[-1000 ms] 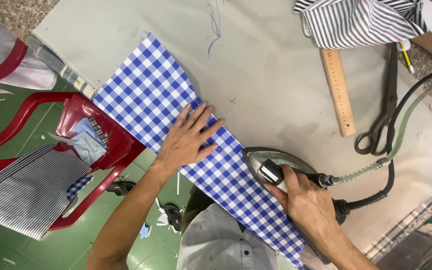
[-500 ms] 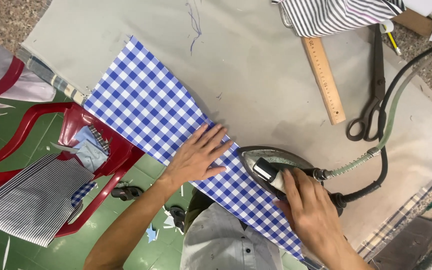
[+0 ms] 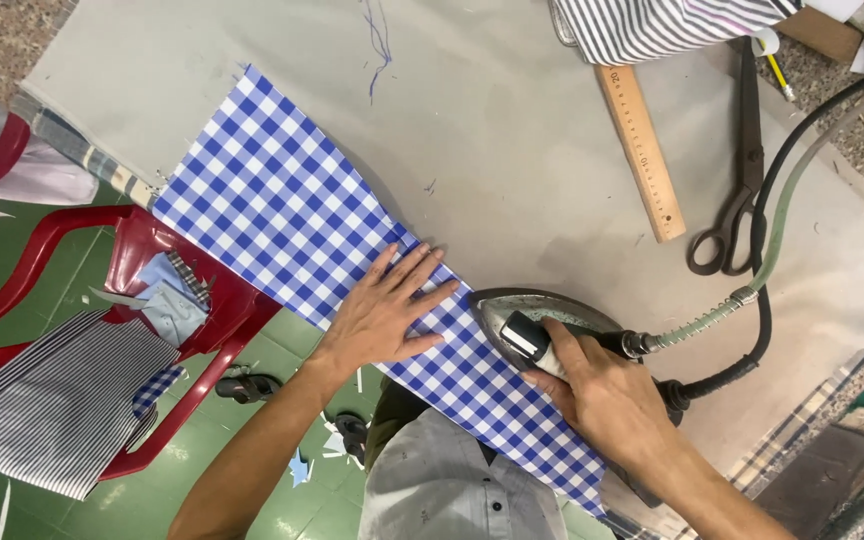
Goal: The person irons a long blue and white checkered fabric strip on a work table, repeatedly folding and pressing sections with a steam iron. The person uses a wooden ruler to measure and align the fabric before ironing.
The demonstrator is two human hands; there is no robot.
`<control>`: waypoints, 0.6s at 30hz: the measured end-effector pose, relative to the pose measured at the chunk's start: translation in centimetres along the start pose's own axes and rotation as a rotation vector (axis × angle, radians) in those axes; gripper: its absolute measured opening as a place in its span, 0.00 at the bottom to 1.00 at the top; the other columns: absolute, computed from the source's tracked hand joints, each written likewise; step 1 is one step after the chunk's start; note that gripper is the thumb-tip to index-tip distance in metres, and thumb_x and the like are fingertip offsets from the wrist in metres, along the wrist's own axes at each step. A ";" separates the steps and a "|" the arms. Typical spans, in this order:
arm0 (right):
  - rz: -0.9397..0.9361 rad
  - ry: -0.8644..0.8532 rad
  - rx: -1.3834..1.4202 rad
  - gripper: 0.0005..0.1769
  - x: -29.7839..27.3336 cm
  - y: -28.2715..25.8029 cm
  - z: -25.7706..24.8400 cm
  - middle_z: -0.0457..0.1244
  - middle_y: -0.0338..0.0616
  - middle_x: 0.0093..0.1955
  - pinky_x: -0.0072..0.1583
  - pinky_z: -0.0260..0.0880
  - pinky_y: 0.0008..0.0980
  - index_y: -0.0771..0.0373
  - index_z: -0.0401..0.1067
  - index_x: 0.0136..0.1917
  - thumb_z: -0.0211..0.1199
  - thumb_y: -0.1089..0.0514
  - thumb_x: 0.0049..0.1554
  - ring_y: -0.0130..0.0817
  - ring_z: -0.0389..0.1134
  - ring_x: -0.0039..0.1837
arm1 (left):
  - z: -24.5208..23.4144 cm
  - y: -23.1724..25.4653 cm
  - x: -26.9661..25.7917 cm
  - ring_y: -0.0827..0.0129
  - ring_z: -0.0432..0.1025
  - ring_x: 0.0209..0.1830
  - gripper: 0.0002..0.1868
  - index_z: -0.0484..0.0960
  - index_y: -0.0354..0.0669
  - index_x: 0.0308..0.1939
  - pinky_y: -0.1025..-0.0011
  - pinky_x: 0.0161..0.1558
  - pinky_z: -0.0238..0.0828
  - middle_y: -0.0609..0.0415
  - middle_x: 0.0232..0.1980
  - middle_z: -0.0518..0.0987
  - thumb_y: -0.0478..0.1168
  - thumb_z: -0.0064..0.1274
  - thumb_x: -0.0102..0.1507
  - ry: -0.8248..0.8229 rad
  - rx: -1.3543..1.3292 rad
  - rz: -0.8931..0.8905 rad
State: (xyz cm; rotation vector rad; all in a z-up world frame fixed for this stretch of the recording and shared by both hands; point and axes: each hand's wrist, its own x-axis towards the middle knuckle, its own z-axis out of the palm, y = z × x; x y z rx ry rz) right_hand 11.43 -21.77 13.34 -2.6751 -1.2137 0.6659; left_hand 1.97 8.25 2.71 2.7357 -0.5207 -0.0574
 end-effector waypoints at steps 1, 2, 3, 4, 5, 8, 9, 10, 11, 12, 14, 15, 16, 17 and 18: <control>0.000 -0.004 0.000 0.40 -0.1 -0.1 -0.2 0.67 0.45 0.43 0.31 0.75 0.46 0.61 0.62 0.74 0.55 0.33 0.59 0.46 0.72 0.36 | 0.0 0.1 0.0 0.49 0.52 0.81 0.37 0.66 0.54 0.76 0.46 0.79 0.34 0.41 0.80 0.57 0.68 0.35 0.70 -0.001 -0.003 -0.002; 0.040 -0.035 0.004 0.40 -0.2 -0.3 -0.3 0.67 0.48 0.41 0.30 0.74 0.46 0.61 0.61 0.73 0.52 0.31 0.59 0.47 0.71 0.33 | -0.1 0.2 0.0 0.50 0.52 0.81 0.37 0.66 0.54 0.76 0.46 0.79 0.34 0.41 0.81 0.57 0.68 0.36 0.70 0.000 0.002 -0.009; 0.080 -0.063 0.008 0.40 -0.2 -0.4 -0.5 0.68 0.51 0.39 0.28 0.73 0.47 0.60 0.61 0.72 0.50 0.29 0.59 0.48 0.71 0.30 | -0.2 0.2 0.0 0.50 0.52 0.81 0.37 0.66 0.55 0.76 0.47 0.79 0.34 0.42 0.81 0.57 0.68 0.36 0.70 0.002 0.009 -0.014; 0.080 -0.063 0.008 0.40 -0.3 -0.4 -0.4 0.68 0.51 0.39 0.28 0.73 0.47 0.60 0.61 0.72 0.50 0.29 0.59 0.48 0.71 0.30 | -0.1 0.0 0.2 0.50 0.52 0.81 0.37 0.66 0.55 0.76 0.47 0.79 0.34 0.42 0.81 0.57 0.68 0.36 0.70 0.001 0.009 -0.014; 0.058 -0.015 -0.049 0.39 -0.4 -0.3 -0.3 0.67 0.47 0.36 0.26 0.71 0.44 0.60 0.63 0.70 0.50 0.29 0.60 0.44 0.70 0.29 | 0.1 0.0 0.1 0.50 0.51 0.81 0.37 0.65 0.55 0.76 0.46 0.79 0.33 0.42 0.81 0.56 0.68 0.35 0.70 -0.005 0.008 -0.017; 0.014 0.058 -0.126 0.37 -0.6 -0.2 0.3 0.66 0.44 0.33 0.24 0.66 0.39 0.61 0.65 0.67 0.51 0.29 0.60 0.39 0.67 0.26 | 0.2 0.1 -0.1 0.50 0.51 0.82 0.37 0.64 0.56 0.77 0.46 0.79 0.33 0.43 0.81 0.56 0.68 0.35 0.70 -0.007 0.006 -0.027; -0.004 0.087 -0.150 0.37 -0.6 -0.1 0.4 0.66 0.43 0.32 0.23 0.64 0.37 0.62 0.66 0.66 0.52 0.30 0.61 0.37 0.66 0.25 | 0.2 0.1 0.0 0.51 0.51 0.82 0.36 0.63 0.56 0.77 0.46 0.79 0.34 0.43 0.82 0.56 0.67 0.36 0.70 0.001 0.007 -0.029; -0.003 0.087 -0.150 0.37 -0.5 -0.1 0.5 0.66 0.43 0.32 0.23 0.64 0.37 0.62 0.66 0.66 0.52 0.30 0.61 0.37 0.66 0.25 | 0.3 0.1 0.1 0.51 0.51 0.82 0.36 0.63 0.56 0.77 0.46 0.79 0.34 0.43 0.82 0.56 0.67 0.36 0.70 0.001 0.006 -0.028; -0.010 0.105 -0.186 0.38 -0.4 -0.1 0.6 0.66 0.43 0.32 0.23 0.64 0.36 0.62 0.67 0.66 0.51 0.29 0.61 0.36 0.67 0.25 | 0.3 0.1 0.1 0.51 0.51 0.82 0.36 0.63 0.57 0.78 0.46 0.79 0.34 0.43 0.82 0.56 0.68 0.35 0.70 -0.009 0.019 -0.035; -0.016 0.123 -0.222 0.38 -0.3 -0.2 0.7 0.66 0.44 0.32 0.23 0.65 0.35 0.62 0.67 0.66 0.50 0.28 0.61 0.36 0.68 0.26 | 0.3 0.2 0.2 0.51 0.50 0.82 0.36 0.62 0.58 0.78 0.46 0.79 0.34 0.42 0.82 0.55 0.68 0.33 0.70 -0.018 0.032 -0.041; 0.000 0.127 -0.218 0.38 0.0 -0.6 0.8 0.66 0.43 0.33 0.23 0.65 0.37 0.60 0.67 0.66 0.49 0.28 0.61 0.37 0.69 0.27 | 0.3 0.2 0.2 0.50 0.51 0.82 0.36 0.63 0.57 0.78 0.46 0.79 0.34 0.42 0.81 0.56 0.67 0.34 0.71 -0.015 0.020 -0.042; 0.015 0.132 -0.213 0.38 0.3 -0.8 0.8 0.66 0.43 0.34 0.23 0.65 0.38 0.59 0.66 0.66 0.48 0.27 0.61 0.38 0.69 0.28 | 0.2 0.2 0.1 0.50 0.51 0.81 0.35 0.64 0.57 0.77 0.46 0.79 0.35 0.42 0.81 0.57 0.67 0.35 0.71 -0.010 0.008 -0.044; 0.013 0.132 -0.212 0.38 0.5 -0.9 0.8 0.66 0.43 0.34 0.23 0.65 0.38 0.59 0.66 0.66 0.48 0.27 0.61 0.38 0.69 0.28 | 0.2 0.2 0.2 0.50 0.51 0.81 0.35 0.64 0.57 0.77 0.46 0.79 0.35 0.42 0.81 0.57 0.67 0.35 0.71 -0.010 0.009 -0.046; 0.025 0.128 -0.221 0.36 0.8 -1.1 0.8 0.66 0.42 0.34 0.23 0.64 0.39 0.59 0.66 0.66 0.50 0.28 0.61 0.38 0.69 0.27 | 0.3 0.2 0.2 0.50 0.51 0.82 0.35 0.65 0.57 0.77 0.45 0.79 0.34 0.42 0.81 0.57 0.66 0.35 0.71 -0.010 0.000 -0.045; 0.038 0.125 -0.231 0.35 1.1 -1.3 0.9 0.65 0.42 0.33 0.23 0.64 0.39 0.58 0.66 0.65 0.51 0.29 0.61 0.38 0.68 0.27 | 0.3 0.1 0.2 0.50 0.50 0.82 0.35 0.65 0.56 0.76 0.45 0.79 0.33 0.42 0.81 0.56 0.66 0.35 0.71 -0.010 -0.010 -0.044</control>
